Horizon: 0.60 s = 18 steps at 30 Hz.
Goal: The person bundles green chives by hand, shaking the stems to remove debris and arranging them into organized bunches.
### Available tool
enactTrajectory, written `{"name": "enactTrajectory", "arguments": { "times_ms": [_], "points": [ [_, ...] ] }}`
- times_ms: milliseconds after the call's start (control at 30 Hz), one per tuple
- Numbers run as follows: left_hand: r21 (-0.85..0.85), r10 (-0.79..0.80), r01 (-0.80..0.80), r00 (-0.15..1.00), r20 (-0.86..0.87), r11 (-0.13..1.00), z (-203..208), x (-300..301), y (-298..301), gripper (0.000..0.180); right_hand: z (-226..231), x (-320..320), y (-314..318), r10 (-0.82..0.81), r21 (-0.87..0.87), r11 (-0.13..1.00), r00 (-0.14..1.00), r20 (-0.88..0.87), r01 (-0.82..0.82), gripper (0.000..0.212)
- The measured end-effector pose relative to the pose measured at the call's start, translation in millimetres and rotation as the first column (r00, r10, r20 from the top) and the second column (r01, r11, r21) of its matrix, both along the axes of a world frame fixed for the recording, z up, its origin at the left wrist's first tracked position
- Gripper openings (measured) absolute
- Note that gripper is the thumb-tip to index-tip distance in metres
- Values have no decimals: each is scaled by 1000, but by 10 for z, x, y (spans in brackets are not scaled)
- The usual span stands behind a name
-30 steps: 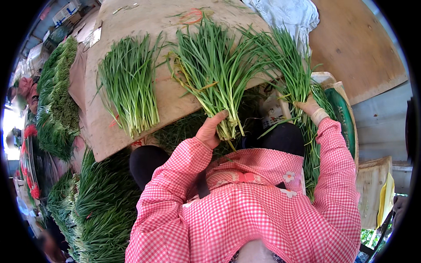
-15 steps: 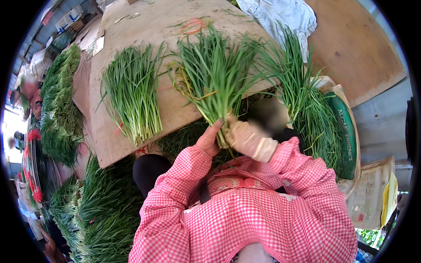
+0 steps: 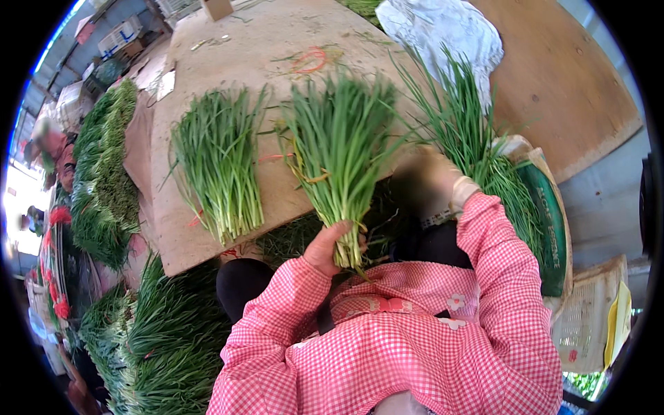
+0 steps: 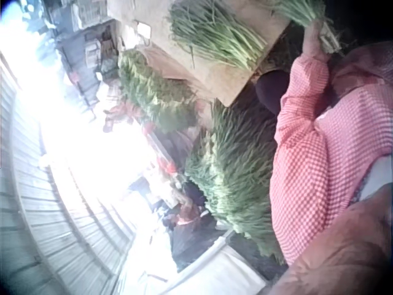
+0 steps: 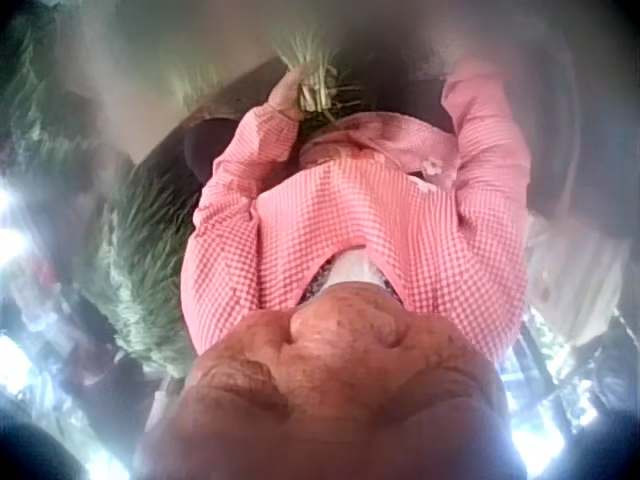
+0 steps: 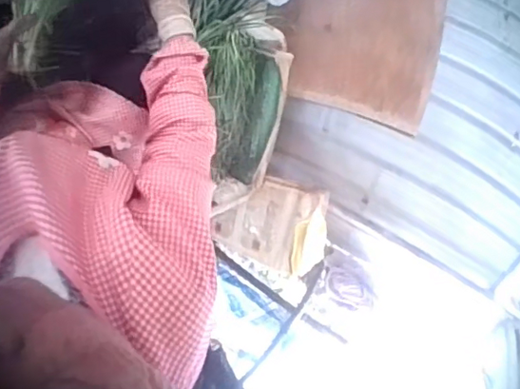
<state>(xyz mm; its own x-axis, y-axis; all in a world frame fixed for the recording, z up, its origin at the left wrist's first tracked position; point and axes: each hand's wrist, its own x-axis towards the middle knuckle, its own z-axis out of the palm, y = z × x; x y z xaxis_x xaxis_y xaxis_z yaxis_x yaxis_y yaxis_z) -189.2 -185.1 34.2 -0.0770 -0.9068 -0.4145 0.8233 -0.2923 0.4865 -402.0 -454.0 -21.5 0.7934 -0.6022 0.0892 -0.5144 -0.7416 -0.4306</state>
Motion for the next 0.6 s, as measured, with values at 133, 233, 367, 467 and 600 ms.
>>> {"name": "enactTrajectory", "arguments": {
  "times_ms": [133,233,367,467,600],
  "points": [
    [-29,-13,21,961,275,999,355,32,60,39,630,-125,243,-183,359,912,980,-75,198,61],
    [-82,43,5,817,575,997,369,47,26,43,928,93,813,87,647,762,994,-63,-26,71],
    [-220,125,116,539,833,969,318,-30,56,52,1018,520,1396,-167,967,-90,961,222,-239,78],
    [-134,85,114,358,930,984,197,-138,247,69,1129,662,1407,-480,814,-83,739,473,-575,63],
    [120,-136,193,71,988,974,492,-206,417,90,1059,714,1183,-652,767,-177,657,378,-617,51]
  ]
}}
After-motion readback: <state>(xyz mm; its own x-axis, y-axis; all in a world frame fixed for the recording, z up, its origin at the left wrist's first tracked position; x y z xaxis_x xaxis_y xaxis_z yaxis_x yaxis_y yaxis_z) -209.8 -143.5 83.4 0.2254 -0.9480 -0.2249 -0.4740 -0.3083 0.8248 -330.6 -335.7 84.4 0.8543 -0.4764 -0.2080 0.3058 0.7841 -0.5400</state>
